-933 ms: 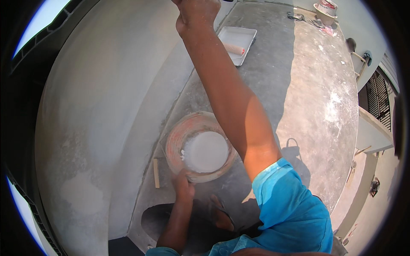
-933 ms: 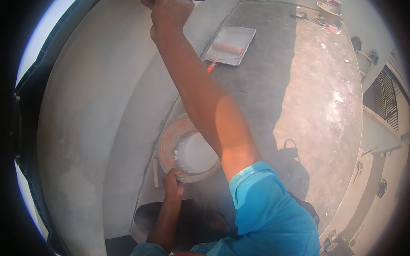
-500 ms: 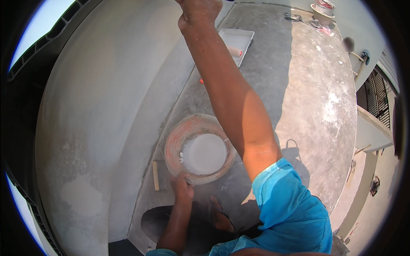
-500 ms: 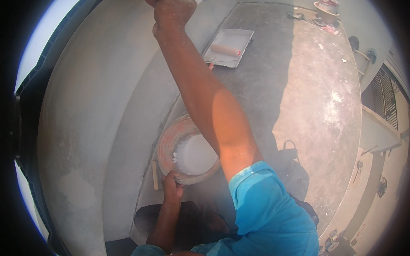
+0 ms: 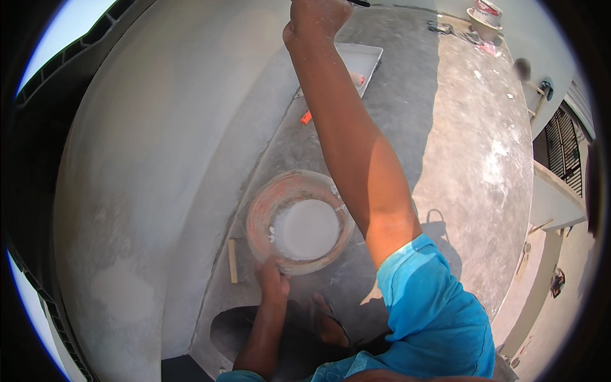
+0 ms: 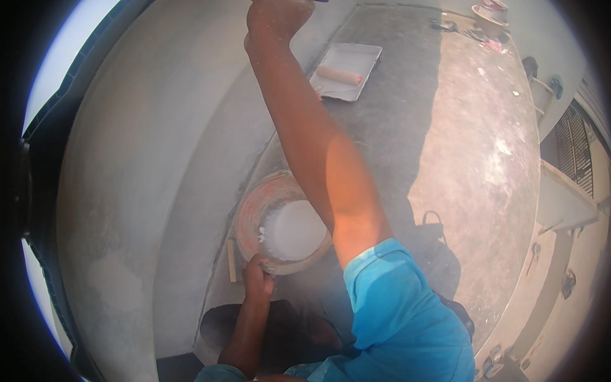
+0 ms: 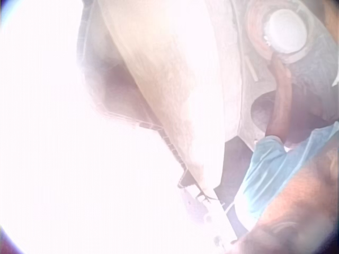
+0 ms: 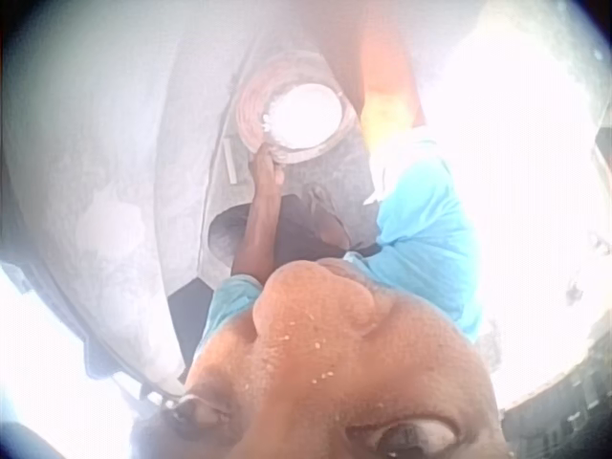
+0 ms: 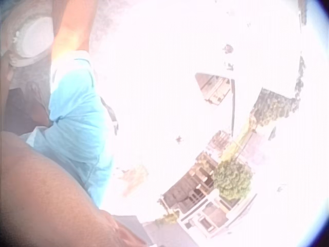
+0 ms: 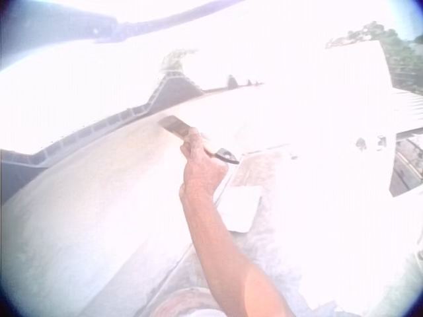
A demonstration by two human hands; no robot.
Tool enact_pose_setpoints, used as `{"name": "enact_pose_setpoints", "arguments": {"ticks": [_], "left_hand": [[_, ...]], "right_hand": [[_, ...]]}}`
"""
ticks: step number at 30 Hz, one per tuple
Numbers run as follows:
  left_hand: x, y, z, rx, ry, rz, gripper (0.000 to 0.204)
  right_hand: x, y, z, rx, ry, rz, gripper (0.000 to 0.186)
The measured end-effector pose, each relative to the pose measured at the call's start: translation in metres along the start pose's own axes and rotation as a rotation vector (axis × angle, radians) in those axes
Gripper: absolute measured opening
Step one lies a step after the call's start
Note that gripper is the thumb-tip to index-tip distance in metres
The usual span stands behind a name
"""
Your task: The person paints a curved concrete wall with white paint using a brush. They repeatedly dip the brush into a bucket of paint and apply it to the wall surface in steady strokes.
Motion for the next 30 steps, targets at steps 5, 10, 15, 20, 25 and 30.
{"name": "enact_pose_setpoints", "arguments": {"ticks": [5,10,15,20,25,30], "left_hand": [[-0.004,0.0,-0.004,-0.056,0.009,-0.018,0.044],[-0.007,-0.016,-0.016,0.017,0.051,0.007,0.063],[-0.011,-0.015,-0.018,0.002,0.015,-0.008,0.054],[-0.009,-0.011,-0.018,-0.014,0.031,0.022,0.05],[-0.001,-0.013,-0.013,0.042,0.037,-0.006,0.059],[-0.006,-0.009,-0.017,-0.021,0.064,-0.023,0.055]], "right_hand": [[0.039,-0.005,-0.08,0.21,0.597,-0.37,0.023],[0.066,-0.025,-0.2,0.474,0.85,-0.284,0.023],[0.065,-0.03,-0.224,0.679,0.466,-0.057,0.019],[0.009,-0.016,-0.061,0.373,0.066,-0.268,0.04],[0.033,0.01,0.003,0.132,0.397,-0.44,0.037],[0.036,0.011,-0.14,0.362,0.737,-0.389,0.017]]}}
Point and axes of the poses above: each hand's wrist, its own z-axis towards the middle knuckle, its own y-axis out of the back of the hand, x = y × z, the point moved 8 cm from there along z, towards the middle knuckle, and after that the axes turned 8 degrees about -z, right-handed, at the moved point
